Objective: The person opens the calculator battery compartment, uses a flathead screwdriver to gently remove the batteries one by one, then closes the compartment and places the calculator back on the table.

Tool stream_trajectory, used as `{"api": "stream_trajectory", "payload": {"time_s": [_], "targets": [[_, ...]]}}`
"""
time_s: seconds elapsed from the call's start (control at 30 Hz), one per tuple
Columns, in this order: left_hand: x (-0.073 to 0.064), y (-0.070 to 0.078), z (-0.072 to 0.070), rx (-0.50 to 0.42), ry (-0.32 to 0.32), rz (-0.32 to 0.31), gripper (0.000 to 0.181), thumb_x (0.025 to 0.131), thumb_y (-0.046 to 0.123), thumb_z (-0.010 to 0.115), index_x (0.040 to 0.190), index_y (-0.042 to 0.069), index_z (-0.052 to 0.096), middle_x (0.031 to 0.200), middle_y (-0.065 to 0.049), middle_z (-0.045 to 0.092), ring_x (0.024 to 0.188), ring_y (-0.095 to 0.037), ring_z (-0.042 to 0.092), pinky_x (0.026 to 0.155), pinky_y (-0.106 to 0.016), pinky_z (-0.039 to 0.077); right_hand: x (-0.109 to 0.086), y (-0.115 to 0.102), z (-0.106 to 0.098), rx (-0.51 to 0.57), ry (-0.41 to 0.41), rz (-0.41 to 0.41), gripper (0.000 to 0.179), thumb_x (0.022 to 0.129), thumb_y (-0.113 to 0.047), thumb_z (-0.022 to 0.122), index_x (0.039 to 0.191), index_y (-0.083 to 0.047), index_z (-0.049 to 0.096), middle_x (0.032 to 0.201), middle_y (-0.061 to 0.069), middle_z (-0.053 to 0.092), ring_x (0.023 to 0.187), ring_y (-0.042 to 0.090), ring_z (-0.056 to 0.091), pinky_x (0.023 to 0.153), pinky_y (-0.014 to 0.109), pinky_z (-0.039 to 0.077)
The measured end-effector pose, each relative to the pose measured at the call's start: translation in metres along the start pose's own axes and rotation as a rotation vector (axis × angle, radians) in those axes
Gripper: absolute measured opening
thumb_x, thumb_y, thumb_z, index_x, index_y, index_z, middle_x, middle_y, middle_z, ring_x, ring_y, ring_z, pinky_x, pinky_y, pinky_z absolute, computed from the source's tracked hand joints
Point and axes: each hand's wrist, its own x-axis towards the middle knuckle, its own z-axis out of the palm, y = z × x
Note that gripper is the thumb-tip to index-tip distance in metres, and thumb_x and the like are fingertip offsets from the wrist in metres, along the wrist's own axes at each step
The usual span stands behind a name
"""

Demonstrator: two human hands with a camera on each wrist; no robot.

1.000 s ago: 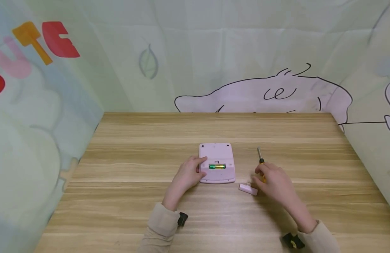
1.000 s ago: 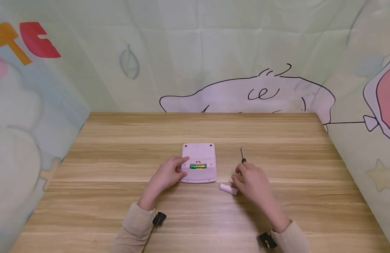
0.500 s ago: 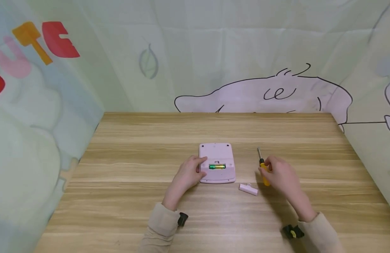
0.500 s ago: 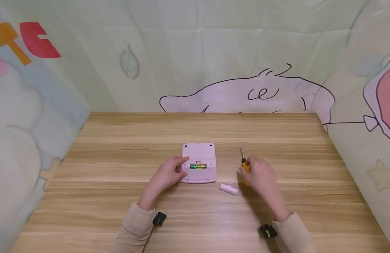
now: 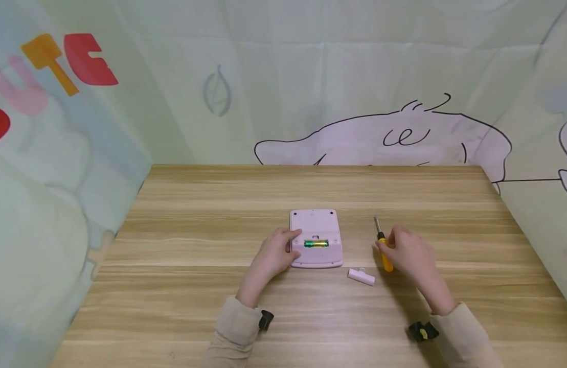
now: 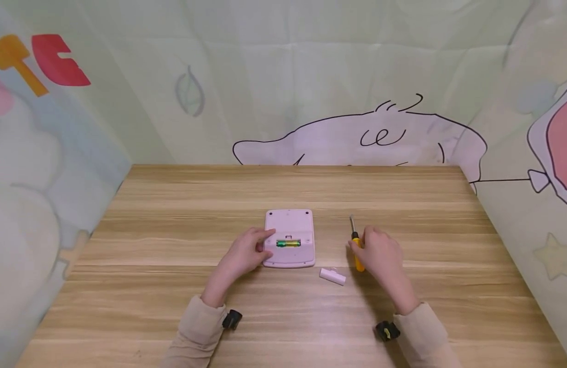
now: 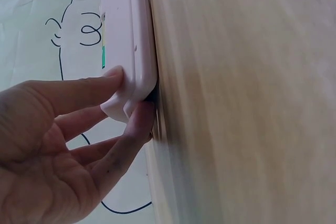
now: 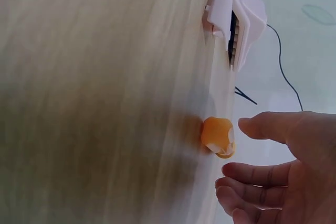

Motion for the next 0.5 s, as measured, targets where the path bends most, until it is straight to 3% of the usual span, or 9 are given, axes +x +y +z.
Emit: {"api": "stream_trajectory", "payload": {"time_s": [0.27,0.5], "targets": [[0.0006,-0.0003,0.0006,0.002,0.000,0.006,0.053,0.084,0.009,0.072,0.134,0.008,0.056,0.135,-0.021,0.054,0.121,-0.035,0.054,0.104,-0.049,0.044,0.0031,0.0013,0.0021,-0.011,-0.054,0.026,0.036,0.089,-0.040,0.063,0.073,-0.008,0.055,0.061,0.002,0.051,0.051,0.015,0.045,0.043,0.025,0.033],[0.0012,-0.0005,0.0010,0.013,-0.001,0.006,0.053,0.083,0.009,0.072,0.133,0.007,0.057,0.135,-0.022,0.054,0.123,-0.036,0.053,0.104,-0.050,0.044,0.0036,0.0002,0.0041,-0.023,-0.053,0.010,0.039,0.089,-0.037,0.064,0.066,-0.009,0.050,0.057,0.001,0.047,0.048,0.014,0.043,0.042,0.025,0.032]]}}
